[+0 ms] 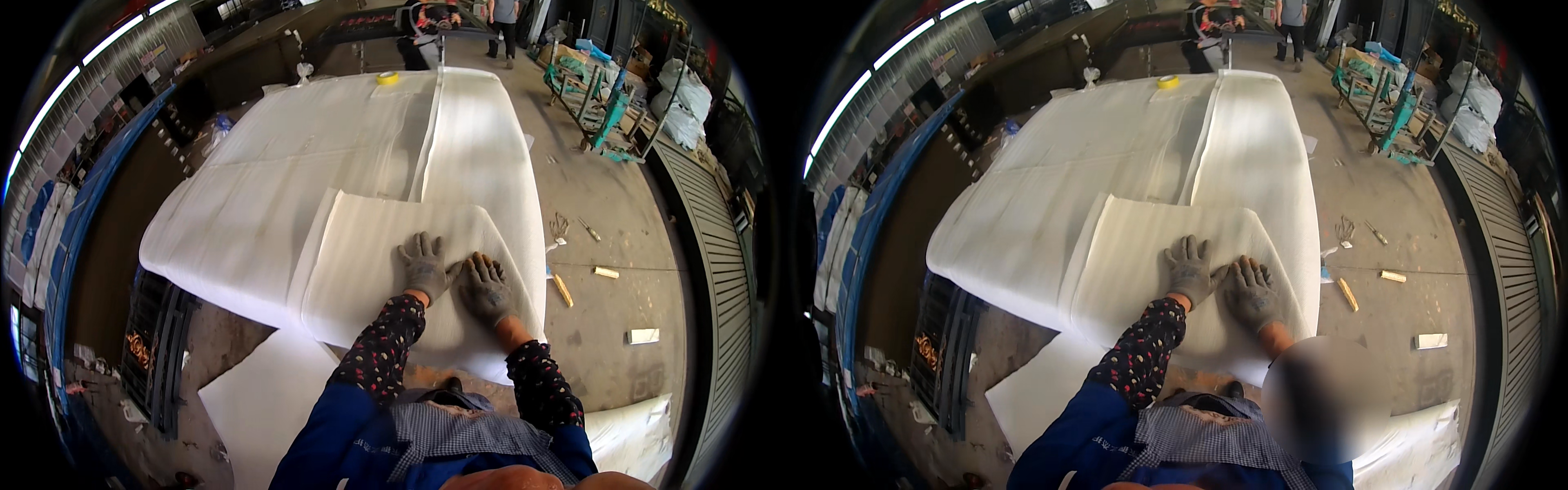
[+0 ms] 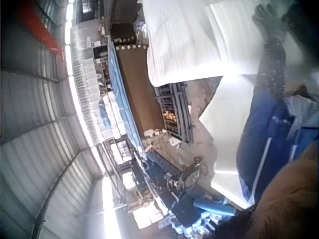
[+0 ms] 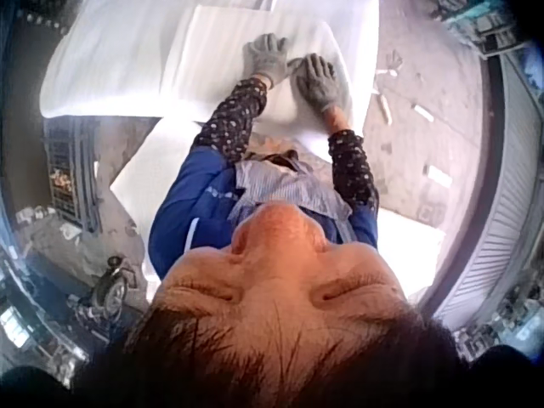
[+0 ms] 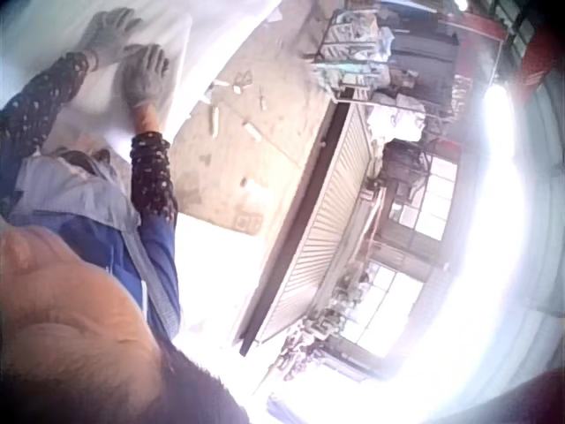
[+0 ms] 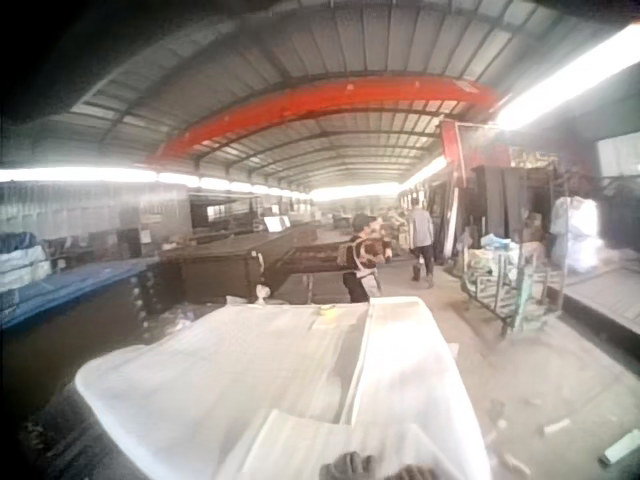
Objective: The person handles large white foam sheets, smoothing them and aligning them with other foam pieces. They use yellow tape to secure the foam layers together, working in a collaborative setting with another person cutting foam nearby.
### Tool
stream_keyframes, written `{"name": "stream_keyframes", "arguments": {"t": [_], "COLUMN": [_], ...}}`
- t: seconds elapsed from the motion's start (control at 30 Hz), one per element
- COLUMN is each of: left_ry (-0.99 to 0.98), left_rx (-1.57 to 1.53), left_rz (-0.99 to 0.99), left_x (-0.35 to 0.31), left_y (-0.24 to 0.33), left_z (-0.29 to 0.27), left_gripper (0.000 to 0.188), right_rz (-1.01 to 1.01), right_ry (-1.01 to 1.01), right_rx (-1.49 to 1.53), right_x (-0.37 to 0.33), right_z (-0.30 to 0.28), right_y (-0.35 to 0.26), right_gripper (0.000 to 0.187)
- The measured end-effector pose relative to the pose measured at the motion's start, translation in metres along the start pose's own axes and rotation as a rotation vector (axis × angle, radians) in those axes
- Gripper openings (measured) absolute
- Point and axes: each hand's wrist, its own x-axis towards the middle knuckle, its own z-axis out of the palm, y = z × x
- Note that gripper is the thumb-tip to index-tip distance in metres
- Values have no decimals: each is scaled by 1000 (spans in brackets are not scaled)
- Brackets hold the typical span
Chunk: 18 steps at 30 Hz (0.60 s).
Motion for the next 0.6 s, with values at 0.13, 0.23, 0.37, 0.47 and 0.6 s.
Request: {"name": "stream_keyframes", "arguments": {"t": [0.13,0.23,0.37,0.47,0.6], "left_ry": [-5,-3,-24,14,3], "left_rx": [-38,-9,-5,-17,18], "left_rz": [-13,-15,-16,-8,-5], "left_x": [1,1,3,6,5], "left_y": [0,-2,-2,-3,-1], "left_z": [12,17,11,15,11], "left_gripper": [75,76,76,76,76], "right_rz": [-16,-16,-3,-9,-27], "right_ry": [-4,-37,-49,-12,10], "right_rx": [3,0,14,0,0], "right_x": [1,0,1,3,2], "right_z": [1,-1,0,3,-1], "right_y": [2,1,0,2,2], "right_gripper": [62,63,62,61,61]}}
